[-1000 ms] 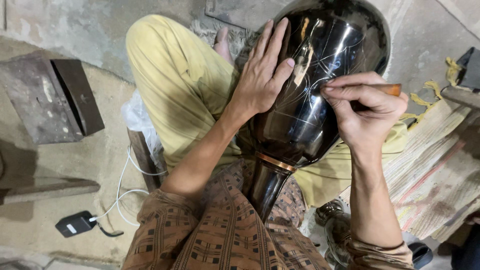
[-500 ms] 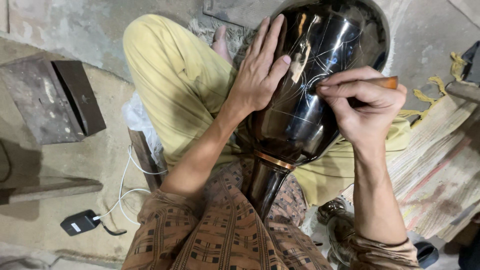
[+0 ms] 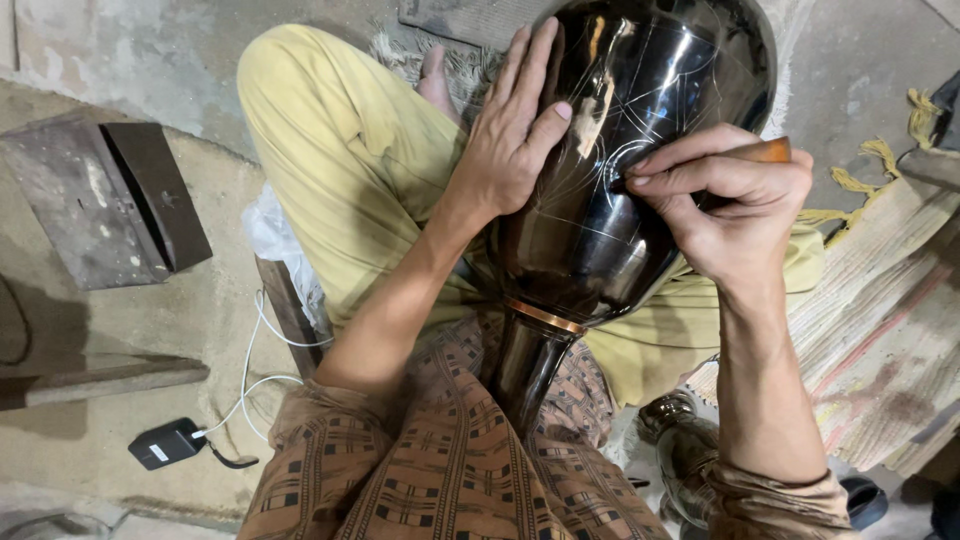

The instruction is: The person sits cross-legged and uses a small hand tool to engrave a geometric pattern onto the surface of a large, dark, polished metal vase. The person holds the vase steady with one hand while carefully carving lines with the other.

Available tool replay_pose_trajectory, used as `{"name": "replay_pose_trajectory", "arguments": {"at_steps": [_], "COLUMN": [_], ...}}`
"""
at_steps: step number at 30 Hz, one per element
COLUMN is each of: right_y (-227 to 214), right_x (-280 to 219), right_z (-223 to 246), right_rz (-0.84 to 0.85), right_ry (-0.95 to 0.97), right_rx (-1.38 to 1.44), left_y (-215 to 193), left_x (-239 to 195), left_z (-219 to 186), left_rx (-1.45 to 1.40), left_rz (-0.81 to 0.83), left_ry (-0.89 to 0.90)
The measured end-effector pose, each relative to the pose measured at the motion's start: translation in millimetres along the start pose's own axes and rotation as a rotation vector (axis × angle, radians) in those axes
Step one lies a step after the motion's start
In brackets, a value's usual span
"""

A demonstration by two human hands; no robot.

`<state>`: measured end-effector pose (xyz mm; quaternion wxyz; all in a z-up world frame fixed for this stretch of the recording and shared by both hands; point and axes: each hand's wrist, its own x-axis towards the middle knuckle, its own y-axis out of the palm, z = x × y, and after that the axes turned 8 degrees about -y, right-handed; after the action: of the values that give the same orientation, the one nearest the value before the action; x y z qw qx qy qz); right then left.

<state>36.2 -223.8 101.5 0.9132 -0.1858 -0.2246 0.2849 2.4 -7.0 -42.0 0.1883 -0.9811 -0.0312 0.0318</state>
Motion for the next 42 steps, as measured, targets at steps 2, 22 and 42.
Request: {"name": "replay_pose_trajectory", "arguments": {"at_steps": [2, 22, 42], "right_y": [5, -5, -11], "right_x": [0, -2, 4], "right_z": [1, -4, 1], "right_rz": [-0.037, 0.010, 0.052], "right_ry": [0.017, -0.012, -0.050], "right_rx": [0.013, 0.055, 0.036], "left_y": [0, -6, -14], "left_x": [0, -3, -1], "left_z": [0, -11, -28], "left_rx": [-0.008, 0.016, 0.227], "left_rz": [-0.004, 0.025, 0.011], "left_ry": [0.011, -0.041, -0.044]}}
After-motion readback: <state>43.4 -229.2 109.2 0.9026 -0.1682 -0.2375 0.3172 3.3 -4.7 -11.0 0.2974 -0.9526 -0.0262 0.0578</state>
